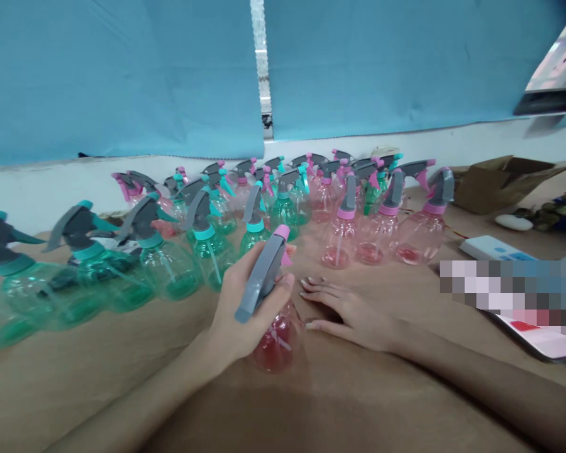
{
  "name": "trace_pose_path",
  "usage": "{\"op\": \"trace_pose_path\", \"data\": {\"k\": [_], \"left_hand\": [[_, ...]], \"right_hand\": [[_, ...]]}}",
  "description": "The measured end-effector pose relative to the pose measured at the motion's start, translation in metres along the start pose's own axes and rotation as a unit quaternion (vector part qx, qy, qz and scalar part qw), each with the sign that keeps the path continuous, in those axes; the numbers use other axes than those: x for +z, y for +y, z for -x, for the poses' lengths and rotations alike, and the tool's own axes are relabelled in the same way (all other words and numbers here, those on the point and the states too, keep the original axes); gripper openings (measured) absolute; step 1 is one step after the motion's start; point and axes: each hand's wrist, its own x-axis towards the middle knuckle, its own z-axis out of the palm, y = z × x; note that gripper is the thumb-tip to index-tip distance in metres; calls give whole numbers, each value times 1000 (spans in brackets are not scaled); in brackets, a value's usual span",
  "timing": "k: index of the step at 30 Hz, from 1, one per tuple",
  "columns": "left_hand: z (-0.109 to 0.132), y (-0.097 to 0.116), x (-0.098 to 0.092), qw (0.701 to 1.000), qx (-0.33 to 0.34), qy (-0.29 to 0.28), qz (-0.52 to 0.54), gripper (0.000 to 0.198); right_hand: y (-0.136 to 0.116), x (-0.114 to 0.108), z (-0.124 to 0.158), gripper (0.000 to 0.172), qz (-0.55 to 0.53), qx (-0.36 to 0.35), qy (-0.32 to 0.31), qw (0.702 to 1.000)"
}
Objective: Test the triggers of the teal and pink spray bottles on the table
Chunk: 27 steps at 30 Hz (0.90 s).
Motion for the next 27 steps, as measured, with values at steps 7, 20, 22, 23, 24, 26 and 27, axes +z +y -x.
{"op": "trace_pose_path", "data": {"k": [7, 20, 22, 23, 24, 26, 27], "left_hand": [[-2, 0, 2, 999, 2, -5, 46, 29], [-2, 0, 2, 998, 6, -3, 59, 31], [-3, 0, 2, 998, 6, -2, 64, 33], [-3, 0, 2, 998, 6, -2, 66, 32], [-3, -1, 2, 998, 7, -3, 68, 32], [-3, -1, 2, 998, 9, -3, 69, 31], [-3, -1, 2, 998, 10, -1, 70, 31]], "right_hand": [[-1, 0, 0, 57, 0, 4, -1, 1000], [-2, -1, -1, 58, 5, 9, -10, 1000], [-2, -1, 0, 58, 6, 8, -7, 1000], [-2, -1, 0, 58, 6, 8, -4, 1000], [-2, -1, 0, 57, 6, 7, -1, 1000], [-2, 0, 0, 58, 6, 6, -1, 1000], [-1, 0, 0, 58, 6, 6, -3, 1000]]}}
